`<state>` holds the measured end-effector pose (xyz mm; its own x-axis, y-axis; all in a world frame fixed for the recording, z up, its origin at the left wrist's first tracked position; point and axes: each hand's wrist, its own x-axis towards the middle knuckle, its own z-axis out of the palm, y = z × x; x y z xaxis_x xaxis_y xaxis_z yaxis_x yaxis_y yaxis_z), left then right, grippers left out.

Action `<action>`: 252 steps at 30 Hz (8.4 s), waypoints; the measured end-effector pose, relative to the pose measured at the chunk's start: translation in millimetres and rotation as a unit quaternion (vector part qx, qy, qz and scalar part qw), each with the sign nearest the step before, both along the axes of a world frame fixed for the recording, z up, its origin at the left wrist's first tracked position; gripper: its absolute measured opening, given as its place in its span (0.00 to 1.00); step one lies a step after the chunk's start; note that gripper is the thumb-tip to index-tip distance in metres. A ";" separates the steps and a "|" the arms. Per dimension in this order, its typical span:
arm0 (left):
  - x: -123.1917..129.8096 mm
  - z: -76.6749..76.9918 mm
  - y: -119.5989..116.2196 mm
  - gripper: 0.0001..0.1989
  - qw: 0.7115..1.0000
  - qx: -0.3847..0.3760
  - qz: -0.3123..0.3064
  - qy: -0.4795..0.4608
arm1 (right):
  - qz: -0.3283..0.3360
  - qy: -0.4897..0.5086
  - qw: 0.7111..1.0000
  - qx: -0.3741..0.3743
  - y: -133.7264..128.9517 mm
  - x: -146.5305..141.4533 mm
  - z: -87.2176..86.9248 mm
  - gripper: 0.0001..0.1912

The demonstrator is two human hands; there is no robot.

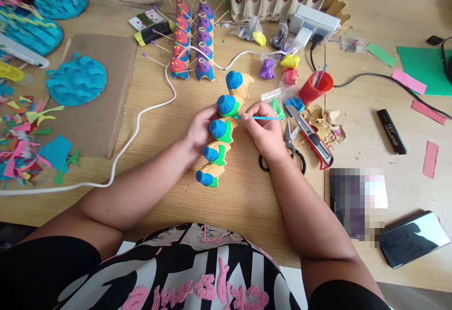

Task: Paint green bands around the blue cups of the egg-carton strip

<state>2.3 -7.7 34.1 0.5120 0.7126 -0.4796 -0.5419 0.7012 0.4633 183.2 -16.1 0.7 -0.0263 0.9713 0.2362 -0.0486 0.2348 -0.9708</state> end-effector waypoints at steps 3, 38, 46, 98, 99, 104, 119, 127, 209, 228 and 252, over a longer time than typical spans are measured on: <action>0.2 -2.0 0.4 0.23 1.000 0.000 -0.002 0.004 | -0.007 -0.004 1.000 -0.003 -0.4 -2.0 2.7 0.28; 0.6 -0.5 1.9 0.21 0.999 -0.030 0.021 -0.035 | -0.041 -0.100 0.992 0.060 -3.0 -3.3 6.7 0.29; 0.8 -1.0 2.5 0.24 0.999 -0.015 0.027 -0.036 | -0.059 -0.135 0.987 0.070 -3.1 -5.0 8.0 0.28; 4.6 -0.6 3.8 0.23 0.991 -0.113 0.039 -0.054 | -0.058 -0.122 0.988 0.071 -3.7 -5.8 5.6 0.27; 4.4 -1.2 4.1 0.23 0.991 -0.112 0.039 -0.057 | -0.059 -0.124 0.988 0.074 -3.7 -5.8 5.7 0.27; 4.2 -3.8 3.6 0.22 0.992 -0.111 0.043 -0.051 | -0.059 -0.126 0.988 0.070 -3.9 -5.4 7.1 0.27; 6.6 -5.0 0.5 0.20 0.998 -0.039 0.039 -0.034 | -0.054 -0.114 0.989 0.079 -3.4 -6.0 5.5 0.27; 6.8 -3.7 2.5 0.22 0.995 -0.084 0.041 -0.041 | -0.086 -0.155 0.973 0.144 -2.1 -6.7 1.0 0.24; 3.6 -4.7 1.0 0.21 0.995 -0.091 0.007 -0.033 | -0.046 -0.084 0.994 0.050 -1.9 -3.8 4.5 0.29; 2.5 -10.8 0.6 0.19 0.998 -0.048 -0.010 -0.038 | -0.052 -0.049 0.996 0.047 -0.4 -6.0 4.3 0.30; 3.5 -8.3 0.2 0.20 0.999 -0.037 0.001 -0.035 | -0.030 -0.068 0.995 0.067 -1.6 -3.6 3.7 0.26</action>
<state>5.8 -7.5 25.8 0.5448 0.6774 -0.4943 -0.5732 0.7311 0.3700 179.6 -17.6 4.3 -0.0098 0.9319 0.3626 0.0984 0.3618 -0.9271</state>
